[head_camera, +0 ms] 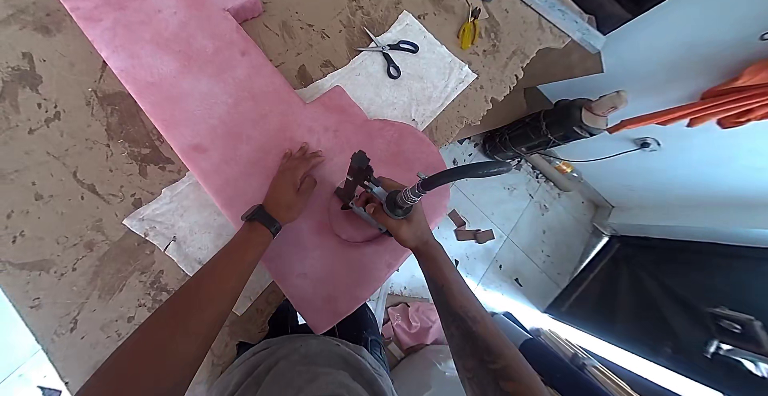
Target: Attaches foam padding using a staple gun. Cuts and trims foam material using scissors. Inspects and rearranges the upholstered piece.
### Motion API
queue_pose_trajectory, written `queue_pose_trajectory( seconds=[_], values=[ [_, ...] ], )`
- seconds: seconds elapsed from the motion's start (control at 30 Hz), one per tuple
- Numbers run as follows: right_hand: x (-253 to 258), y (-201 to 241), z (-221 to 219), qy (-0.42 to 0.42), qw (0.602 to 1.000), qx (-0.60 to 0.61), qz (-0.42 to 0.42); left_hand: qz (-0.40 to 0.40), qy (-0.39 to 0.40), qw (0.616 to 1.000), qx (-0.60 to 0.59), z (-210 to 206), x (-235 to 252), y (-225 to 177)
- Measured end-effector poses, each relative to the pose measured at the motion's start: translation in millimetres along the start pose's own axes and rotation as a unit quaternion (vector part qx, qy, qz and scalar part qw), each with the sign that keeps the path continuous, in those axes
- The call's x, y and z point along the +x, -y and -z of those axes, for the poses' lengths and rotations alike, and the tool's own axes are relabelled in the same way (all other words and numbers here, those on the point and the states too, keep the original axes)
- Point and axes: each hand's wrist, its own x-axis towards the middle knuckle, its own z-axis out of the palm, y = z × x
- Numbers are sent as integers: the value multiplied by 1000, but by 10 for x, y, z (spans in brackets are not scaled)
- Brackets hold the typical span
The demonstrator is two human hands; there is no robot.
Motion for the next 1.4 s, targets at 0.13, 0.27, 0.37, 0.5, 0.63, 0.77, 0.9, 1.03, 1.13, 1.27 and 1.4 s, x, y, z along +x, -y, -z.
queue_pose_trajectory(
  seconds=[0.13, 0.27, 0.37, 0.5, 0.63, 0.77, 0.9, 1.03, 1.13, 1.27, 1.4],
  values=[
    [169, -5, 58, 67, 997, -13, 33, -4, 10, 1000, 18, 102, 47, 37],
    [142, 17, 113, 58, 998, -28, 28, -33, 50, 989, 133, 324, 526, 224],
    [-264, -39, 143, -68, 997, 34, -26, -22, 86, 963, 255, 572, 1354, 449],
    [-793, -219, 78, -284, 929, 236, 9, 5, 185, 909, 374, 895, 2282, 728],
    [-946, -477, 64, -358, 894, 260, 63, 13, 287, 861, 419, 890, 2406, 667],
    [-957, -614, 12, -439, 868, 228, 50, -5, 254, 868, 427, 931, 2123, 688],
    [-966, -594, 83, -428, 871, 235, 56, 30, 238, 874, 422, 1049, 1590, 673],
    [-800, -608, 208, -384, 893, 232, 42, 117, 208, 886, 397, 1333, 832, 574],
    [-629, -623, 224, -357, 902, 241, 34, 205, 192, 881, 380, 1526, 135, 458],
    [-250, -634, 164, -337, 908, 250, 3, 303, 138, 874, 354, 1680, -793, 423],
    [142, -533, 78, -350, 895, 276, -25, 365, 70, 858, 355, 1821, -1297, 407]
  ],
)
